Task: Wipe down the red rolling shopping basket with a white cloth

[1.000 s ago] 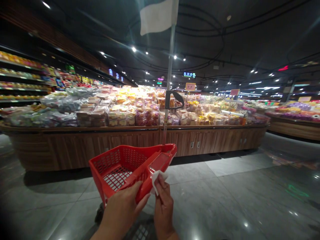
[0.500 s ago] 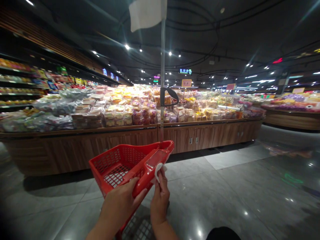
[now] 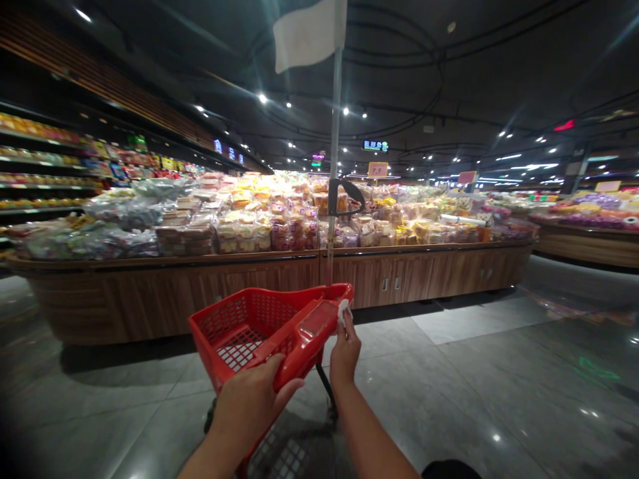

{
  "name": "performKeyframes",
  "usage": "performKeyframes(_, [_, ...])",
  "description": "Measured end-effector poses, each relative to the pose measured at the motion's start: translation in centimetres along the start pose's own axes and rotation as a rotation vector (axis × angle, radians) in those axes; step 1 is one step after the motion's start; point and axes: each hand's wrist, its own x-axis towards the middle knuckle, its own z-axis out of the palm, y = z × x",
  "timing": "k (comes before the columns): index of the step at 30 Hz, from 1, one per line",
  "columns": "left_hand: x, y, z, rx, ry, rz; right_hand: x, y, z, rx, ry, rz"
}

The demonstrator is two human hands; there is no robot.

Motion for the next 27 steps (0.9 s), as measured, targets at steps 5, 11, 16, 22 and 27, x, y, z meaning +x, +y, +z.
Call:
performKeyframes(5, [-0.1, 0.1, -0.4, 0.003, -0.029, -0.02, -0.7, -0.7, -0.6, -0.028, -0.069, -0.07])
performKeyframes(11, [-0.1, -0.2, -0.6, -0.049, -0.053, 0.004, 0.6, -1.4, -1.5, -0.169, -0.149, -0.265])
performKeyframes(16, [-0.1, -0.4, -0.4, -0.054, -0.043, -0.01, 4.4, -6.2, -2.1, -0.292, -0.52, -0.57])
performKeyframes(22, [-0.2, -0.8, 0.3, -0.08, 0.004, 0.023, 3.8, -10.7, 0.5, -0.559, -1.291, -0.969])
performKeyframes(27, [-0.3, -1.0, 0.5, -0.071, 0.016, -0.006, 6.1, -10.5, 4.5, -0.774, -1.344, -0.929])
